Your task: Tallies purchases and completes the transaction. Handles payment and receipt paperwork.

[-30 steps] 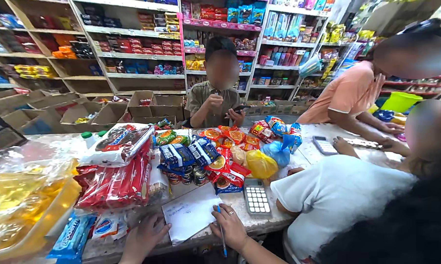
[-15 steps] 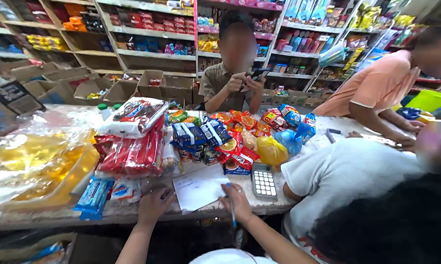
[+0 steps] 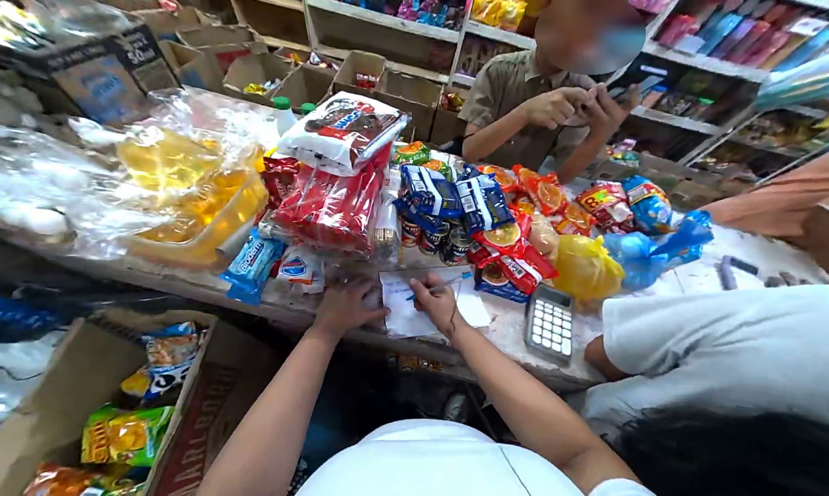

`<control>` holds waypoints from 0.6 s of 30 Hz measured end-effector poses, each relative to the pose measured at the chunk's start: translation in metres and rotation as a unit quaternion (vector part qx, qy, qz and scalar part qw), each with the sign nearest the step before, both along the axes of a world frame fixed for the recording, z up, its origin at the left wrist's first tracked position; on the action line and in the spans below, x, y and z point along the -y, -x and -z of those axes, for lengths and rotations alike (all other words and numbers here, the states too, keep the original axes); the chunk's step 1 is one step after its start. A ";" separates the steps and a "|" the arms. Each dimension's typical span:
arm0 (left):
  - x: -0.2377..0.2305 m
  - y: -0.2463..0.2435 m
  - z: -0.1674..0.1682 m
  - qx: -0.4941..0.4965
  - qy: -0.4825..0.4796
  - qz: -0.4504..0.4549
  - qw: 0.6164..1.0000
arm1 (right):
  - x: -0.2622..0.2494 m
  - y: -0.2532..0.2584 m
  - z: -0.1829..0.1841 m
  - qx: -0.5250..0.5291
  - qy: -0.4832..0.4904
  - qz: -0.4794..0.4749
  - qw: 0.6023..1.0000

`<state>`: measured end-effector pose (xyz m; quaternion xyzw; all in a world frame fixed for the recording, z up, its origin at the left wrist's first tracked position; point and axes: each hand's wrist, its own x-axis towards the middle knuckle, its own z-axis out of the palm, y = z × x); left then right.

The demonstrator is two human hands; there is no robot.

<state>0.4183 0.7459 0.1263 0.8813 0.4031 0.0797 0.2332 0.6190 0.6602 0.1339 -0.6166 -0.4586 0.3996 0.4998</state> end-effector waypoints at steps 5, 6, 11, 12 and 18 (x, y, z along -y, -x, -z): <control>0.000 0.001 -0.001 0.031 0.002 0.002 1.000 | -0.010 0.011 0.014 0.073 -0.008 -0.009 0.997; 0.000 0.001 0.001 0.035 0.003 0.005 0.999 | -0.010 0.011 0.016 0.077 -0.004 -0.005 0.997; -0.005 0.002 0.011 0.059 -0.018 0.030 0.998 | -0.014 0.014 0.014 0.089 -0.005 -0.012 0.996; -0.005 0.002 0.011 0.061 -0.024 0.031 0.997 | -0.015 0.013 0.015 0.089 -0.009 -0.012 0.996; -0.005 0.002 0.011 0.057 -0.028 0.030 0.998 | -0.012 0.013 0.020 0.086 -0.016 0.010 0.996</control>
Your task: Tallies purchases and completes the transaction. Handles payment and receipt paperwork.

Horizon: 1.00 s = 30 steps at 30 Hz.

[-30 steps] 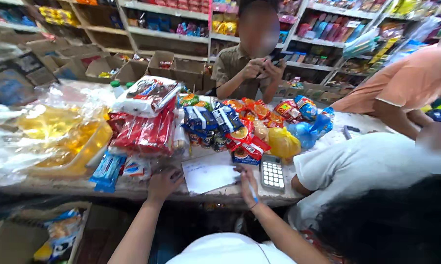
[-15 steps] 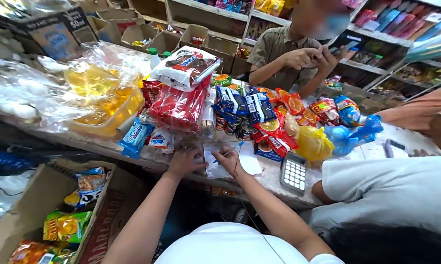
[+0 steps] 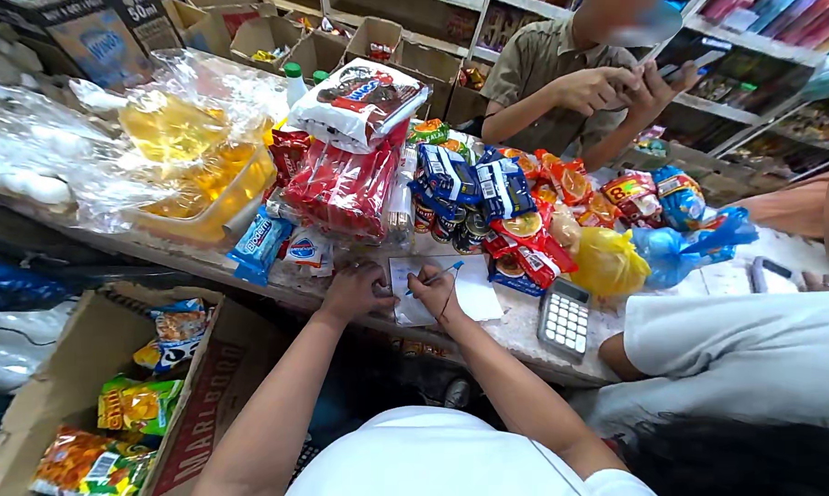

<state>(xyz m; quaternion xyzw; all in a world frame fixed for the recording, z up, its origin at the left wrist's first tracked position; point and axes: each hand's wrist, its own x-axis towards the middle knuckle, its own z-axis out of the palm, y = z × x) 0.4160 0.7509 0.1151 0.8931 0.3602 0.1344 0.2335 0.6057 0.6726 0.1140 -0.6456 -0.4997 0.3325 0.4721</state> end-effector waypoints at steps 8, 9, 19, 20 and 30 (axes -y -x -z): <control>-0.002 0.001 0.006 0.021 -0.019 0.005 1.000 | 0.000 -0.004 0.005 0.023 -0.009 -0.003 1.000; -0.002 0.001 0.007 0.025 -0.023 0.007 0.999 | -0.001 -0.004 0.006 0.028 -0.005 -0.002 1.000; -0.003 0.000 0.013 0.033 -0.035 0.004 0.999 | 0.000 -0.005 0.004 0.041 0.002 0.001 0.999; -0.002 0.000 0.011 0.029 -0.026 0.003 0.999 | 0.000 -0.005 0.004 0.046 0.001 0.004 0.999; -0.003 0.000 0.009 0.017 -0.009 -0.002 1.000 | 0.001 -0.004 0.003 0.074 0.005 0.004 0.997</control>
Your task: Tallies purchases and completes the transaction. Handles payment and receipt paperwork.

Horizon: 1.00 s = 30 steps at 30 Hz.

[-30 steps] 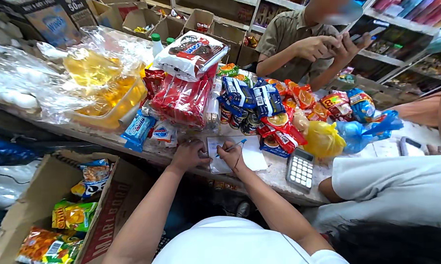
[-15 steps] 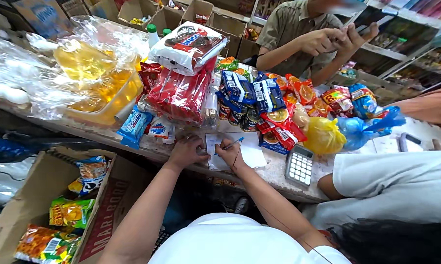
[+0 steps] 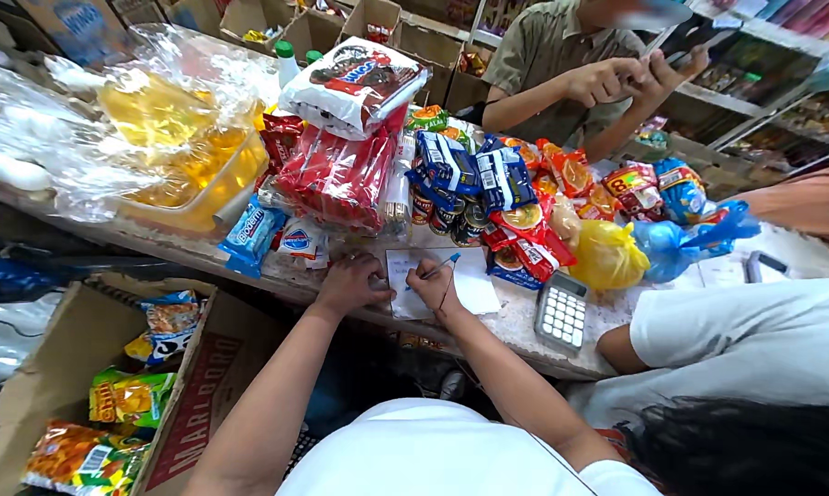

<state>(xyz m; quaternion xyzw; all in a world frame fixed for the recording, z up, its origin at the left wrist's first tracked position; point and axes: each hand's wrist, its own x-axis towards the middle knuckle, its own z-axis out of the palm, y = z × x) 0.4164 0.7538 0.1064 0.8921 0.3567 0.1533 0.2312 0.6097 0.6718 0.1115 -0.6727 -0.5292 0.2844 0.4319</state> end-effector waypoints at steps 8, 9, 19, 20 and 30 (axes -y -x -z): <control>0.000 0.001 0.003 0.017 -0.018 0.002 1.000 | 0.000 -0.002 0.003 0.012 -0.020 -0.005 1.000; 0.000 0.001 0.003 0.016 -0.021 0.003 1.000 | -0.001 -0.002 0.004 0.014 -0.016 -0.008 1.000; 0.001 0.000 -0.001 0.013 -0.018 0.004 1.000 | 0.001 -0.001 -0.002 0.007 0.004 0.003 1.000; 0.001 0.000 -0.001 0.019 -0.018 0.005 1.000 | 0.002 0.000 -0.002 0.013 -0.005 0.001 1.000; 0.001 -0.001 -0.003 0.005 -0.020 0.004 1.000 | 0.001 -0.017 -0.006 -0.040 0.030 0.010 0.999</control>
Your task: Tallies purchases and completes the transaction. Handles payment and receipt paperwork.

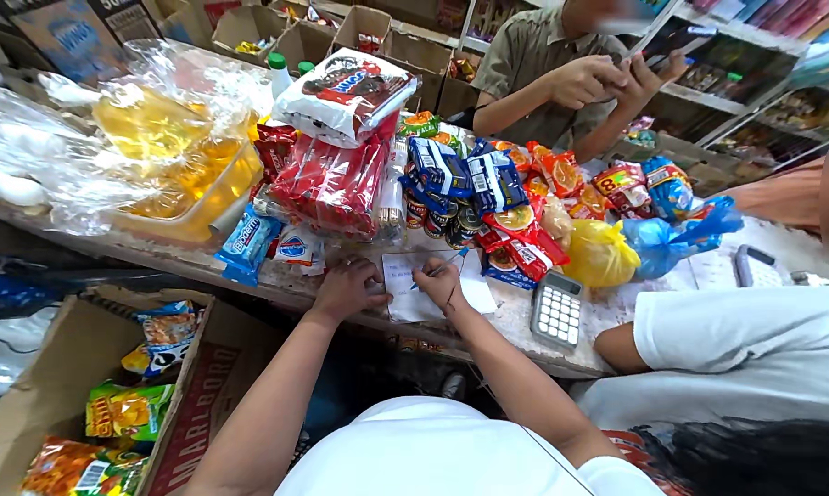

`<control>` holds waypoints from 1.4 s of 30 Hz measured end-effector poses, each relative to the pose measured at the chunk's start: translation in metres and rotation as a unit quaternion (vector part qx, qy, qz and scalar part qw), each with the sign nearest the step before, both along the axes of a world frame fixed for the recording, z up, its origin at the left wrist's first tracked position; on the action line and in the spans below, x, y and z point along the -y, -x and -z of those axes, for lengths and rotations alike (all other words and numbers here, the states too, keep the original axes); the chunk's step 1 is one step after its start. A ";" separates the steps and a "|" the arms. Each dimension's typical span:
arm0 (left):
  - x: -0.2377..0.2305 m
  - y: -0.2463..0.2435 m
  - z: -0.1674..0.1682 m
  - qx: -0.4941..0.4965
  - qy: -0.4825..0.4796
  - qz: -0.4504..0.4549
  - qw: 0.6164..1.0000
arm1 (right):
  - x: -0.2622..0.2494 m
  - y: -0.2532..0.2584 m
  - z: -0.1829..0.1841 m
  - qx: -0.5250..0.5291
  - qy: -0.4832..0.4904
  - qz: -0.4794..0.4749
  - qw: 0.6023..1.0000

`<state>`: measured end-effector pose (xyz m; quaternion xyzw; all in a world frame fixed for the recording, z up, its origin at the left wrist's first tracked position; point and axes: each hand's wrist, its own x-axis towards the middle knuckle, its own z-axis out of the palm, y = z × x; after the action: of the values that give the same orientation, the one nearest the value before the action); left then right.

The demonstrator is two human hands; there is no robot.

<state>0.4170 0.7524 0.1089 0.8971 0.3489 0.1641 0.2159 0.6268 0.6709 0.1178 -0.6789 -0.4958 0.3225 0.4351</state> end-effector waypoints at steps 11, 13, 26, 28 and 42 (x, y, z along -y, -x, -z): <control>0.001 0.000 0.002 0.010 -0.008 -0.003 1.000 | 0.001 0.003 0.009 0.016 -0.045 -0.009 0.999; 0.000 0.000 0.002 0.009 -0.009 -0.004 1.000 | 0.001 0.002 0.009 0.029 -0.043 -0.013 0.999; 0.001 0.000 -0.004 -0.019 0.017 -0.003 1.000 | 0.012 -0.011 -0.003 0.000 -0.033 0.040 0.999; 0.001 0.000 -0.002 -0.017 0.014 -0.002 1.000 | 0.016 -0.023 -0.007 -0.029 -0.023 0.049 0.998; 0.010 0.005 0.029 0.171 -0.146 -0.110 0.968 | 0.018 -0.019 0.014 -0.005 -0.123 0.066 0.990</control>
<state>0.4121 0.7422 0.0801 0.8337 0.3753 0.3871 0.1193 0.6461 0.6524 0.1041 -0.6498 -0.4839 0.2334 0.5378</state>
